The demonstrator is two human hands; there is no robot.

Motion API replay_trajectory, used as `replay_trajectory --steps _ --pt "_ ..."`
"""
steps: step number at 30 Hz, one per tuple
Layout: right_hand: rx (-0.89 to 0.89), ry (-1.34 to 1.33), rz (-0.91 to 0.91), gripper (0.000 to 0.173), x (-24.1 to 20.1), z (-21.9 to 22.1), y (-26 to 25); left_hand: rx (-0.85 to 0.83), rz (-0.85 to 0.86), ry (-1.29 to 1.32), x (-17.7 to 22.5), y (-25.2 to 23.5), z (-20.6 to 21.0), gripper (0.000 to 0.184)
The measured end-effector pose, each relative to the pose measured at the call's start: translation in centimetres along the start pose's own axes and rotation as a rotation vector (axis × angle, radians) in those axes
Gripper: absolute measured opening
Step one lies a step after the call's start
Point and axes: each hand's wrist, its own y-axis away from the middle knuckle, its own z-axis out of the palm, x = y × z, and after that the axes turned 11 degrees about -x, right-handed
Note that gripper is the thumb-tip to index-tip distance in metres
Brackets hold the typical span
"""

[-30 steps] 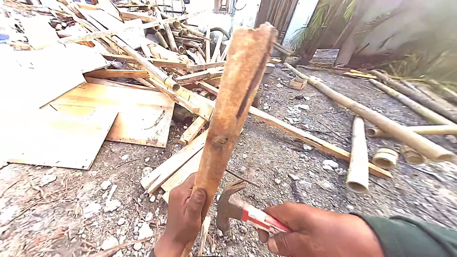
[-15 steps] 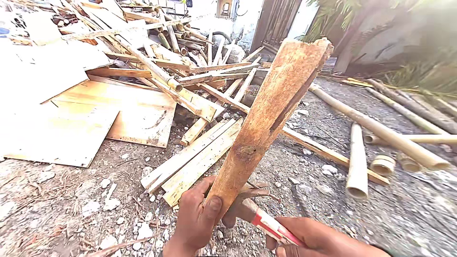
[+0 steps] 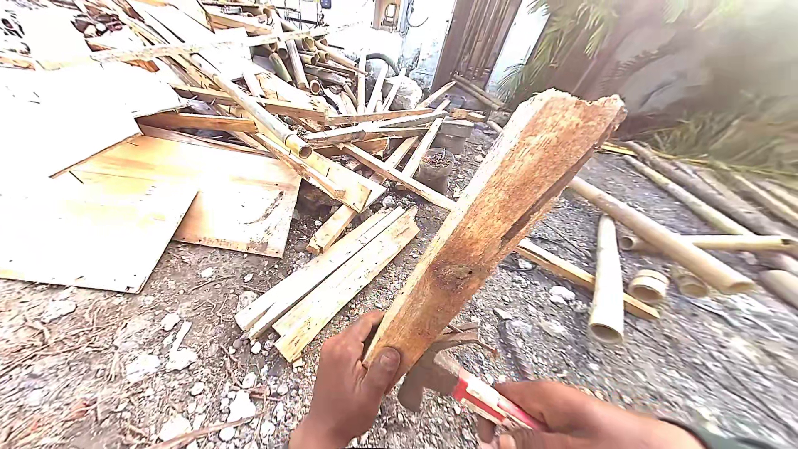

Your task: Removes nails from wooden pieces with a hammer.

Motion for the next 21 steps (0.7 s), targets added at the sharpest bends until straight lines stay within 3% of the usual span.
replay_trajectory --steps 5,8,12,17,21 --pt "0.212 -0.185 -0.307 0.02 2.7 3.4 -7.4 0.181 -0.183 0.015 -1.4 -0.8 -2.1 0.083" --pt "0.235 -0.25 -0.417 0.018 2.8 4.5 -11.2 0.27 -0.204 0.022 -2.7 -0.8 -4.6 0.078" --pt "0.128 -0.134 -0.366 0.02 0.9 2.5 -9.0 0.309 -0.153 0.02 -2.1 0.2 -5.0 0.077" --pt "-0.004 0.058 -0.232 0.023 -0.7 -0.3 -5.6 0.244 -0.084 0.011 -1.0 1.1 -4.0 0.078" --pt "-0.01 0.109 -0.11 0.024 -1.1 -0.9 -4.0 0.199 -0.079 0.018 -0.8 0.8 -3.4 0.078"
